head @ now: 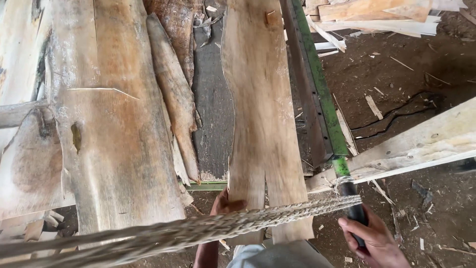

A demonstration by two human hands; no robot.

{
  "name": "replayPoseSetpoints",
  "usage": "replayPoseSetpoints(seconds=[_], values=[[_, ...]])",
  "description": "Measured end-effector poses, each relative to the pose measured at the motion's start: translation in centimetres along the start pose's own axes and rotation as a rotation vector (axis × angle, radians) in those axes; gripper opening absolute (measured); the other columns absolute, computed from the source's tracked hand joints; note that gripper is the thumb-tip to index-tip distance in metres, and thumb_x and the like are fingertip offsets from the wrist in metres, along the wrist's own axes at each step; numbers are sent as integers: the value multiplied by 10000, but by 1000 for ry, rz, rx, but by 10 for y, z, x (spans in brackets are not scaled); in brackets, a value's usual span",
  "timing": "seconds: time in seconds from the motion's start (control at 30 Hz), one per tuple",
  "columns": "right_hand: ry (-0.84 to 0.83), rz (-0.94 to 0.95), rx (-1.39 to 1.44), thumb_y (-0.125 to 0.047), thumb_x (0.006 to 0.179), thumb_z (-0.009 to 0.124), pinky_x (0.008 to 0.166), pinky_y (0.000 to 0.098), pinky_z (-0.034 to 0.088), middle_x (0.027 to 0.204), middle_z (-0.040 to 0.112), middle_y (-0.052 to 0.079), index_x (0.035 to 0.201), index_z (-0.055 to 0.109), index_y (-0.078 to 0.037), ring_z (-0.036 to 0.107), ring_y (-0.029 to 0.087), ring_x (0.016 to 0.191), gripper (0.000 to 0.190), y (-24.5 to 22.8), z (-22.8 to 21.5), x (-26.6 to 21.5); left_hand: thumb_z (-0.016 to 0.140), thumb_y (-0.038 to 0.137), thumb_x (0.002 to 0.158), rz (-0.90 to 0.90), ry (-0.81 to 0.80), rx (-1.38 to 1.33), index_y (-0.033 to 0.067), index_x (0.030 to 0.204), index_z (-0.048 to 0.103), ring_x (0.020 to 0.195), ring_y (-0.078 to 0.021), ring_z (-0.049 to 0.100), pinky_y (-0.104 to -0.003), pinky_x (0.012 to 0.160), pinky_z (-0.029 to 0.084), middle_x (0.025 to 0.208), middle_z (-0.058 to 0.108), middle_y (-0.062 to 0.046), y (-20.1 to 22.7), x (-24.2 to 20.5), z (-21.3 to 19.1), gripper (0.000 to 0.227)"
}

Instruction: Cutting and trimming sheets of fibrous wood bark using a large manual guillotine cutter.

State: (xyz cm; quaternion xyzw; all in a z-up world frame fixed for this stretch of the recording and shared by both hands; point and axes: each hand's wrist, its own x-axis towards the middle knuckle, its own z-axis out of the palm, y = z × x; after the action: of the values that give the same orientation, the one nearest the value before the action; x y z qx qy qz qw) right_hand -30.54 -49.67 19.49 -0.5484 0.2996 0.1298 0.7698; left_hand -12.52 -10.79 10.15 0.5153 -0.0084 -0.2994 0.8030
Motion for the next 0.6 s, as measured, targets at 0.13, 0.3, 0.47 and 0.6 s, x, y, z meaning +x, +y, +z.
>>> replayPoseSetpoints(seconds=[0.13,0.3,0.47,0.6], values=[[7,-71,-11,-202,807,762,288,311,393,522,537,70,1065,495,-17,490,157,360,414,-20,8,-17,795,299,824,-10,126,151,-18,1396,527,1080,-339,677,-592,1026,549,1205,717,-192,-12,4,-12,707],[36,-72,-84,-168,807,747,285,343,394,532,541,94,1000,519,13,487,181,357,349,-5,4,-8,539,575,926,249,41,164,62,1512,337,1297,-296,616,-438,1230,194,1261,750,-185,-8,-7,-1,805],[85,21,-67,-165,832,739,325,334,354,546,511,97,1041,523,14,459,170,378,349,-20,31,-16,680,643,967,403,-93,48,-163,1330,579,1338,-305,593,-476,1246,347,1298,714,-219,-148,60,-109,890],[115,27,-93,-166,861,742,348,340,381,614,506,73,1166,486,-5,503,171,420,429,-19,36,-15,738,684,778,205,-11,0,-36,1457,471,1191,-293,631,-507,1100,418,1257,680,-166,-103,50,-76,1025]])
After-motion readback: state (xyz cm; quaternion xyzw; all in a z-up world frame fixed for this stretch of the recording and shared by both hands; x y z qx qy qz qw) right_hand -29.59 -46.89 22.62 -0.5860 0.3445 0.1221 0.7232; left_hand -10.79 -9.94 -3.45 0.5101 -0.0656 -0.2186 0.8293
